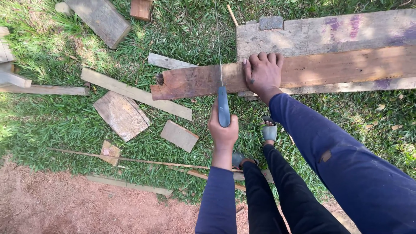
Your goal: Using a hand saw to cut through a wooden plank outdoors.
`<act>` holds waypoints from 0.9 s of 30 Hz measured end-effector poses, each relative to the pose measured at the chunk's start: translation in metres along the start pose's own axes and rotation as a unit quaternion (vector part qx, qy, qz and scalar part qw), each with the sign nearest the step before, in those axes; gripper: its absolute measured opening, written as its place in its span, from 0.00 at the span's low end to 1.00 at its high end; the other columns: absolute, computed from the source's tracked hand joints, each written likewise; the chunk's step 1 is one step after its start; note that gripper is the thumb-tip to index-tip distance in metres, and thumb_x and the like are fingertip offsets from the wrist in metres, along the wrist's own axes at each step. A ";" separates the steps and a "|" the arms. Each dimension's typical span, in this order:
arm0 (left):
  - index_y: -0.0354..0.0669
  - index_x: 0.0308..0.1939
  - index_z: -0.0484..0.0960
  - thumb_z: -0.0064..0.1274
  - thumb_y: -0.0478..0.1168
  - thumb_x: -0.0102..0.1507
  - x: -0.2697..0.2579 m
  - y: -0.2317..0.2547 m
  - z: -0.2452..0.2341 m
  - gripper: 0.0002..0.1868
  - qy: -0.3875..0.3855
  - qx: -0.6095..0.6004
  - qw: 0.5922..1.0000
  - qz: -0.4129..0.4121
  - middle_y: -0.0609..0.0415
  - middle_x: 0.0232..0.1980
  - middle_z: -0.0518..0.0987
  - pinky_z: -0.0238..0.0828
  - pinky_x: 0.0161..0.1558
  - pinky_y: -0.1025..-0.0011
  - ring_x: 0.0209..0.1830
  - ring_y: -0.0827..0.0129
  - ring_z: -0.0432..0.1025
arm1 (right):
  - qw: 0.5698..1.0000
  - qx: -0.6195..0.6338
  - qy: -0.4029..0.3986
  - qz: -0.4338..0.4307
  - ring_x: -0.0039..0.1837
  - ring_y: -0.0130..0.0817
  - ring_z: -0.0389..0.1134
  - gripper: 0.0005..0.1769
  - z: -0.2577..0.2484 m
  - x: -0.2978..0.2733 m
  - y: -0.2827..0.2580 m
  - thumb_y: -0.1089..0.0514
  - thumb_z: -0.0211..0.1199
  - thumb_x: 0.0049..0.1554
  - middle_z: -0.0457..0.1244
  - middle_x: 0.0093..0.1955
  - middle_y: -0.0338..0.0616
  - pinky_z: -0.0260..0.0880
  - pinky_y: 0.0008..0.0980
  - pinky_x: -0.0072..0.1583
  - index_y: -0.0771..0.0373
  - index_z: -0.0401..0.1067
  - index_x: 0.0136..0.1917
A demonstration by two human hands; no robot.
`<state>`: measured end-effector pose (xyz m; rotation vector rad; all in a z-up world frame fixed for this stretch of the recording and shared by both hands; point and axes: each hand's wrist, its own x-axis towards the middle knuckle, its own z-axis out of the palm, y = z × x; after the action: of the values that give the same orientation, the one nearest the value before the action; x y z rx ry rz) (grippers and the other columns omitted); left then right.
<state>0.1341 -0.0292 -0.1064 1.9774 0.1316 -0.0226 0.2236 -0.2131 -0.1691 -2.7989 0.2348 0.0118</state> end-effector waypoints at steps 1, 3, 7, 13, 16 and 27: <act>0.30 0.67 0.73 0.50 0.30 0.56 -0.011 0.001 -0.003 0.33 -0.003 0.005 1.000 -0.003 0.35 0.62 0.80 0.73 0.63 0.59 0.62 0.48 0.78 | 1.000 -0.014 0.003 -0.006 0.59 0.55 0.61 0.23 0.001 -0.001 0.000 0.42 0.48 0.71 0.65 0.51 0.53 0.47 0.57 0.68 0.60 0.75 0.49; 0.30 0.68 0.73 0.50 0.30 0.55 -0.039 0.004 -0.016 0.33 -0.004 0.012 1.000 -0.008 0.34 0.64 0.79 0.72 0.65 0.58 0.64 0.47 0.76 | 0.999 -0.028 0.005 -0.015 0.59 0.55 0.61 0.23 0.001 -0.002 0.000 0.42 0.48 0.70 0.65 0.50 0.53 0.47 0.57 0.68 0.59 0.75 0.49; 0.29 0.70 0.69 0.50 0.30 0.54 -0.116 0.013 -0.055 0.36 -0.034 -0.013 0.998 -0.052 0.34 0.68 0.76 0.68 0.69 0.56 0.70 0.44 0.72 | 1.000 -0.011 -0.004 -0.006 0.59 0.55 0.61 0.24 0.001 -0.002 -0.001 0.42 0.48 0.71 0.65 0.51 0.53 0.48 0.56 0.69 0.61 0.74 0.49; 0.28 0.69 0.70 0.48 0.29 0.52 -0.128 0.022 -0.065 0.37 -0.044 -0.001 0.996 -0.078 0.35 0.66 0.78 0.70 0.67 0.57 0.67 0.45 0.74 | 1.000 -0.008 0.001 -0.010 0.59 0.55 0.61 0.23 0.000 -0.001 0.000 0.43 0.48 0.71 0.65 0.50 0.53 0.48 0.57 0.69 0.61 0.74 0.49; 0.29 0.68 0.72 0.49 0.29 0.54 -0.064 0.008 -0.036 0.35 -0.032 -0.002 0.999 -0.032 0.35 0.64 0.79 0.71 0.66 0.57 0.66 0.46 0.75 | 1.000 -0.011 0.003 -0.008 0.59 0.55 0.61 0.23 0.000 -0.002 0.001 0.43 0.48 0.71 0.65 0.50 0.53 0.48 0.57 0.69 0.61 0.74 0.49; 0.33 0.67 0.74 0.51 0.31 0.57 -0.016 0.008 -0.011 0.31 0.001 -0.005 1.000 0.004 0.36 0.63 0.80 0.73 0.65 0.59 0.64 0.49 0.77 | 1.000 -0.017 0.006 -0.012 0.58 0.54 0.61 0.21 -0.002 0.000 -0.001 0.43 0.49 0.70 0.65 0.49 0.52 0.49 0.56 0.67 0.59 0.75 0.48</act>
<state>0.1184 -0.0235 -0.0931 1.9675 0.1250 -0.0150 0.2234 -0.2127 -0.1673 -2.8355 0.2051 -0.0071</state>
